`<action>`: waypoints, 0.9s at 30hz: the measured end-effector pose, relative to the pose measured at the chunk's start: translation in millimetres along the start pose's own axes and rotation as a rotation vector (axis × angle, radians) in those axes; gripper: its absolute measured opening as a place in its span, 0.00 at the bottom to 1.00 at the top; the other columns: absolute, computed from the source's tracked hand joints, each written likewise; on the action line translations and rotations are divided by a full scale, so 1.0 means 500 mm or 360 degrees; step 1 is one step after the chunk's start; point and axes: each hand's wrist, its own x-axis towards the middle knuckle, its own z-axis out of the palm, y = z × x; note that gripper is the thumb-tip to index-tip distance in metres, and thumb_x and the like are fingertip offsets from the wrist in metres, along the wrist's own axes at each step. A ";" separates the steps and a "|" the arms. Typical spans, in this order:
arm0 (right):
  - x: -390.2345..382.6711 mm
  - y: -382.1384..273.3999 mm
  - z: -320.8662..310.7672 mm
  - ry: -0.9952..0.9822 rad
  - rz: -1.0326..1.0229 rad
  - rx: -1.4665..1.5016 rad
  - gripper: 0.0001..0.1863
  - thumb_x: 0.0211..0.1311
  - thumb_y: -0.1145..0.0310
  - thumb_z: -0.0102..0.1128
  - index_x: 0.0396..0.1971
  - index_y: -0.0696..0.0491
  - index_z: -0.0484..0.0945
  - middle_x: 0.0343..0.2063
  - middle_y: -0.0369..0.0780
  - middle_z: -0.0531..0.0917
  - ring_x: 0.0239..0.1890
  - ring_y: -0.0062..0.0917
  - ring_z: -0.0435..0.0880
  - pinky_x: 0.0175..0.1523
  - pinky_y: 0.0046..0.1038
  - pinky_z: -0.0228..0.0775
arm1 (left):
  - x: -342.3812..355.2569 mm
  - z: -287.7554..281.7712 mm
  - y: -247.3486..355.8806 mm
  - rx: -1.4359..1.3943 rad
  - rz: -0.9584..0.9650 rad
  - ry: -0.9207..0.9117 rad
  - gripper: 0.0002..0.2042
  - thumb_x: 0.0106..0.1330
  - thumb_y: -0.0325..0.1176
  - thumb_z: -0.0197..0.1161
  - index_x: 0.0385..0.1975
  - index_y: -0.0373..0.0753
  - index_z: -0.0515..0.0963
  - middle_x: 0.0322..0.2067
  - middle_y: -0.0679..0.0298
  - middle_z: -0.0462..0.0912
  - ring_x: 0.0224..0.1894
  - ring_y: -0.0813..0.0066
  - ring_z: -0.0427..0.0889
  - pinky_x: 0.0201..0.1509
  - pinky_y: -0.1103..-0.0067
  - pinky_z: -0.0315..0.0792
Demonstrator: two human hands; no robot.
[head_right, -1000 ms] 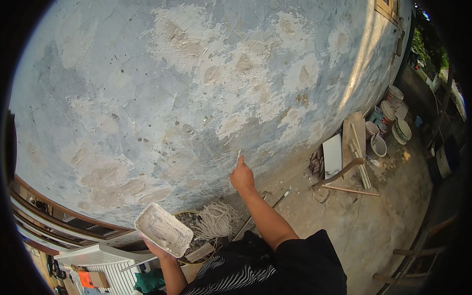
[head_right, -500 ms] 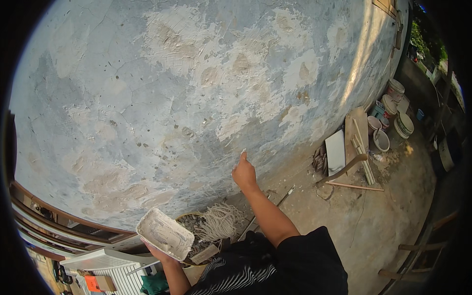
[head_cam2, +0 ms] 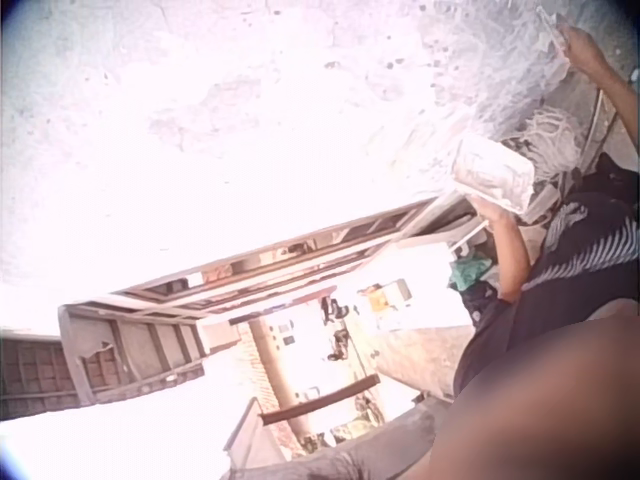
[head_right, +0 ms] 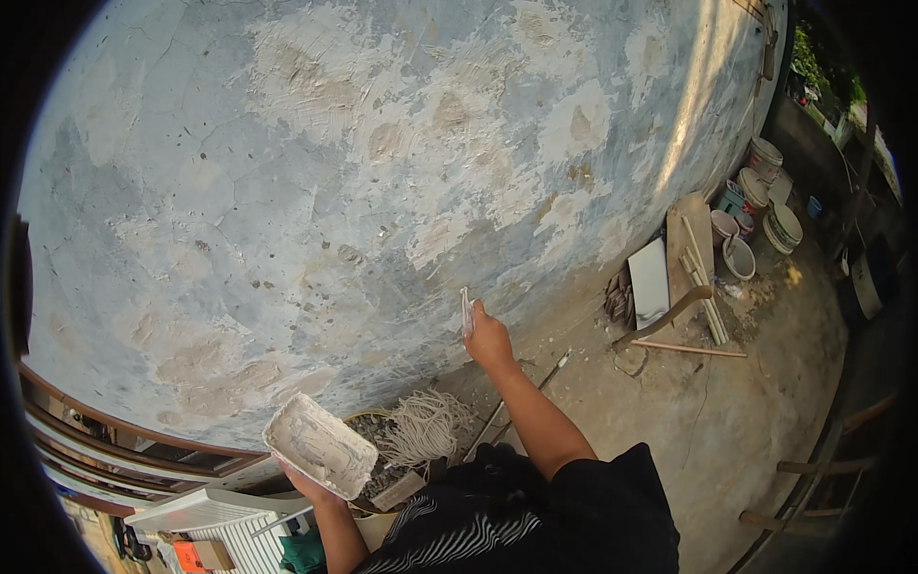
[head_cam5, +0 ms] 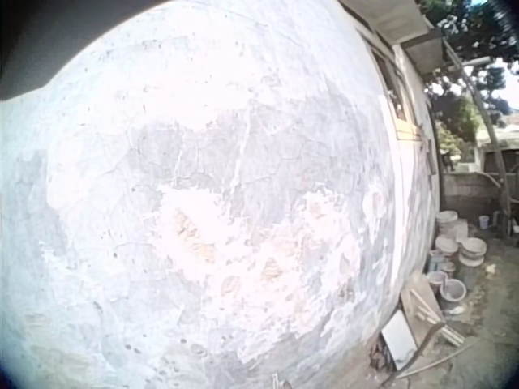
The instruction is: Applying putty to repair cracks on an outdoor house wall using a scraper.
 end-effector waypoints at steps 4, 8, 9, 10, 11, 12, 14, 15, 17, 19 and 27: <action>-0.032 0.030 -0.026 0.0117 0.0057 0.0042 0.20 0.50 0.74 0.55 0.45 0.57 0.65 0.27 0.54 0.79 0.32 0.51 0.78 0.38 0.47 0.69 | 0.004 -0.010 0.004 -0.0006 0.0064 0.0002 0.30 0.66 0.58 0.35 0.61 0.44 0.58 0.59 0.60 0.63 0.58 0.57 0.66 0.60 0.62 0.62; -0.010 0.084 -0.037 0.0257 0.0125 0.0200 0.22 0.50 0.76 0.54 0.49 0.57 0.68 0.33 0.54 0.79 0.38 0.50 0.77 0.42 0.45 0.69 | -0.010 0.001 0.009 -0.0021 0.0049 0.0037 0.30 0.67 0.58 0.34 0.61 0.44 0.58 0.59 0.60 0.63 0.58 0.56 0.66 0.59 0.62 0.63; 0.008 0.102 -0.032 0.0257 0.0130 0.0195 0.22 0.50 0.76 0.54 0.49 0.57 0.68 0.33 0.54 0.79 0.38 0.50 0.77 0.42 0.45 0.69 | -0.012 0.002 0.008 0.0000 0.0039 0.0018 0.29 0.67 0.57 0.34 0.61 0.44 0.58 0.59 0.60 0.63 0.57 0.56 0.66 0.59 0.62 0.63; 0.031 0.128 -0.023 0.0342 0.0199 0.0259 0.24 0.50 0.77 0.55 0.51 0.58 0.67 0.36 0.54 0.79 0.41 0.48 0.77 0.45 0.40 0.69 | -0.014 0.001 0.002 0.0002 0.0031 0.0014 0.29 0.67 0.57 0.34 0.61 0.44 0.58 0.59 0.60 0.63 0.57 0.56 0.66 0.59 0.62 0.63; 0.047 0.147 -0.009 0.0427 0.0266 0.0328 0.25 0.50 0.78 0.55 0.52 0.59 0.67 0.39 0.54 0.78 0.44 0.45 0.77 0.48 0.36 0.69 | -0.009 -0.002 -0.001 -0.0007 0.0031 0.0019 0.29 0.67 0.57 0.34 0.61 0.44 0.58 0.59 0.60 0.64 0.57 0.56 0.67 0.58 0.62 0.64; 0.043 0.172 -0.001 0.0434 0.0271 0.0329 0.25 0.50 0.78 0.55 0.52 0.59 0.67 0.39 0.54 0.78 0.44 0.45 0.77 0.48 0.36 0.69 | -0.005 -0.002 -0.003 -0.0016 0.0030 0.0023 0.29 0.67 0.57 0.34 0.61 0.44 0.58 0.58 0.60 0.64 0.56 0.56 0.67 0.58 0.62 0.64; 0.031 0.190 0.003 0.0388 0.0079 0.0666 0.26 0.49 0.79 0.52 0.53 0.58 0.67 0.40 0.54 0.78 0.45 0.46 0.77 0.49 0.36 0.68 | -0.007 0.004 -0.005 -0.0006 0.0043 0.0018 0.29 0.67 0.57 0.34 0.61 0.44 0.58 0.58 0.59 0.64 0.56 0.56 0.67 0.58 0.62 0.64; 0.033 0.196 0.008 0.0383 0.0077 0.0668 0.26 0.49 0.79 0.52 0.53 0.58 0.67 0.40 0.54 0.78 0.45 0.46 0.77 0.49 0.36 0.68 | -0.006 0.008 -0.006 0.0004 0.0048 0.0009 0.30 0.67 0.57 0.34 0.61 0.44 0.58 0.58 0.59 0.64 0.56 0.56 0.68 0.58 0.62 0.65; 0.030 0.156 -0.012 0.0231 0.0157 0.0821 0.25 0.51 0.81 0.52 0.53 0.60 0.66 0.41 0.49 0.80 0.45 0.34 0.79 0.51 0.27 0.66 | -0.008 0.002 -0.007 -0.0007 0.0031 0.0004 0.30 0.67 0.58 0.34 0.61 0.43 0.57 0.58 0.59 0.64 0.56 0.56 0.68 0.58 0.61 0.64; 0.046 0.145 -0.005 0.0223 0.0198 0.0627 0.25 0.51 0.81 0.50 0.54 0.60 0.66 0.41 0.48 0.80 0.46 0.32 0.79 0.51 0.26 0.66 | -0.008 -0.005 -0.013 -0.0016 -0.0012 -0.0023 0.30 0.67 0.58 0.34 0.61 0.43 0.57 0.58 0.59 0.64 0.56 0.56 0.68 0.58 0.61 0.64; 0.052 0.150 0.005 0.0207 0.0112 0.0584 0.27 0.48 0.81 0.51 0.54 0.59 0.67 0.40 0.52 0.79 0.47 0.43 0.77 0.51 0.32 0.67 | -0.012 0.015 -0.018 0.0021 0.0003 -0.0060 0.30 0.67 0.58 0.34 0.61 0.43 0.57 0.58 0.59 0.64 0.57 0.56 0.67 0.58 0.61 0.64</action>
